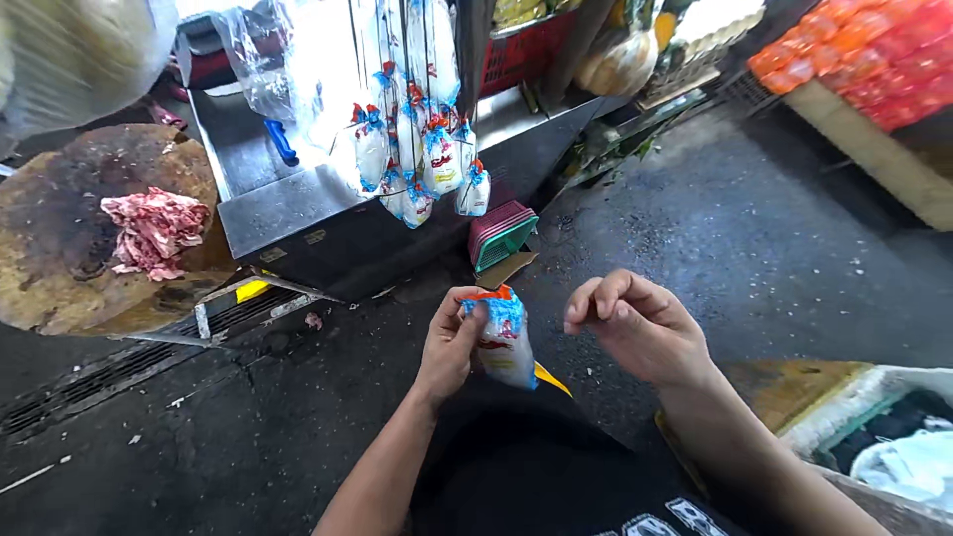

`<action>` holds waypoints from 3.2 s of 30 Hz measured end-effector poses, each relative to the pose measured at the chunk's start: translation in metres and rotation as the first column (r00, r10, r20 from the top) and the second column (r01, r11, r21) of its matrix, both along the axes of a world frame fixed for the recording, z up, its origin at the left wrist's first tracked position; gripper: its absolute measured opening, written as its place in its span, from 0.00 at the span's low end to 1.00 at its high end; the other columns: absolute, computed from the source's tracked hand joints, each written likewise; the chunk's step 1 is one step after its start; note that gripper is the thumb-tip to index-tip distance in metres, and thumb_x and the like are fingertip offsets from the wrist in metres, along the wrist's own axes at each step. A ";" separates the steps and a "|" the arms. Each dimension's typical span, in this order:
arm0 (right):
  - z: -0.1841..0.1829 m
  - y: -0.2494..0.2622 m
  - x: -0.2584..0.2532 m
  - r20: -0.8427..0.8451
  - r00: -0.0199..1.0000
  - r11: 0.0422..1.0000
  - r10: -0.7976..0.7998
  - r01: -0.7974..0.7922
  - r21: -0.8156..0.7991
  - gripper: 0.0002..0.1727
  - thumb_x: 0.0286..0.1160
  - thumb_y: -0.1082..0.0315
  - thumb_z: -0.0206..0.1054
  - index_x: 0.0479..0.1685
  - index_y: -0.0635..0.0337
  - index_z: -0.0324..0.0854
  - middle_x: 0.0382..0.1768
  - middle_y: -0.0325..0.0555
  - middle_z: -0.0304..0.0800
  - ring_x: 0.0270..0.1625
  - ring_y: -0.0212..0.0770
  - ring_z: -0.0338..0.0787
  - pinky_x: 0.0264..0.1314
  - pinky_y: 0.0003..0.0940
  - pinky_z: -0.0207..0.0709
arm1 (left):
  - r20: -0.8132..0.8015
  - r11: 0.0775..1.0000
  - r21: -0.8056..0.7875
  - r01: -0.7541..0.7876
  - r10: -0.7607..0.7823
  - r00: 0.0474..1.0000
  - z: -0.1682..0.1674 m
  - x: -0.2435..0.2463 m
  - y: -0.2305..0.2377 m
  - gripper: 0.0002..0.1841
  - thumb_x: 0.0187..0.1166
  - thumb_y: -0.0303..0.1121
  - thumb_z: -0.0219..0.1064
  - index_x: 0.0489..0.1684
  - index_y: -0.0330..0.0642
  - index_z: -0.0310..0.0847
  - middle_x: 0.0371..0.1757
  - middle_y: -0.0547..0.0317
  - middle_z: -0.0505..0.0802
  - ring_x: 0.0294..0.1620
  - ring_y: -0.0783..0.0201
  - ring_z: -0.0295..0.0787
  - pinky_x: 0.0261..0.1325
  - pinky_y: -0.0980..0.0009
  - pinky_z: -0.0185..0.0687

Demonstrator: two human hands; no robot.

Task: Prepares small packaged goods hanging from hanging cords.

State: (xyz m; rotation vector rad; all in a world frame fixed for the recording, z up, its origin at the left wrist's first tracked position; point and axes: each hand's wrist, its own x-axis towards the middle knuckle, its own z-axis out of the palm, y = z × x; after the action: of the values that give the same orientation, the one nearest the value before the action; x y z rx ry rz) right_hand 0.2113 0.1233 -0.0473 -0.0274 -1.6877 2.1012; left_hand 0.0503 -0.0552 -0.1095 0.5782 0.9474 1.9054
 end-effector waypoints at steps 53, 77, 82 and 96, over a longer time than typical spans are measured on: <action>-0.071 0.028 -0.029 0.178 0.950 0.821 0.258 -0.313 0.477 0.24 0.70 0.64 0.81 0.67 0.54 0.87 0.66 0.44 0.91 0.65 0.33 0.90 0.69 0.30 0.85 | -0.176 0.854 -0.254 0.453 -0.502 0.847 -0.031 -0.005 0.019 0.21 0.81 0.50 0.69 0.52 0.38 0.86 0.39 0.71 0.94 0.41 0.80 0.88 0.52 0.76 0.85; -0.067 0.160 -0.035 0.243 0.923 0.774 0.297 -0.382 0.506 0.14 0.76 0.60 0.76 0.57 0.52 0.90 0.55 0.37 0.94 0.57 0.27 0.91 0.62 0.25 0.85 | -0.050 0.957 -0.289 -0.019 0.004 0.999 -0.032 0.068 0.118 0.21 0.80 0.41 0.57 0.64 0.38 0.78 0.51 0.61 0.93 0.48 0.69 0.90 0.57 0.65 0.87; -0.073 0.160 -0.050 0.170 0.923 0.758 0.346 -0.382 0.529 0.21 0.72 0.57 0.79 0.61 0.53 0.89 0.60 0.40 0.93 0.64 0.31 0.89 0.70 0.30 0.84 | -0.126 0.928 -0.369 -0.053 0.007 0.992 -0.025 0.044 0.116 0.21 0.81 0.35 0.56 0.68 0.35 0.78 0.56 0.60 0.92 0.53 0.71 0.90 0.61 0.66 0.86; -0.048 0.079 -0.104 0.074 0.994 0.930 0.081 -0.102 0.353 0.08 0.77 0.66 0.74 0.38 0.62 0.91 0.44 0.39 0.92 0.48 0.26 0.89 0.51 0.21 0.86 | -0.107 0.930 -0.247 0.273 -0.306 0.946 0.018 -0.053 0.073 0.15 0.86 0.42 0.53 0.58 0.45 0.79 0.47 0.74 0.90 0.47 0.79 0.87 0.55 0.74 0.85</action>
State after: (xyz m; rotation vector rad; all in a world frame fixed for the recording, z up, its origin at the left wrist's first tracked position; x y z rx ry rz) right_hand 0.1074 0.2025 -0.0953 0.1044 -2.1189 1.8389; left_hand -0.0023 0.0179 -0.0917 0.6839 1.0919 1.4819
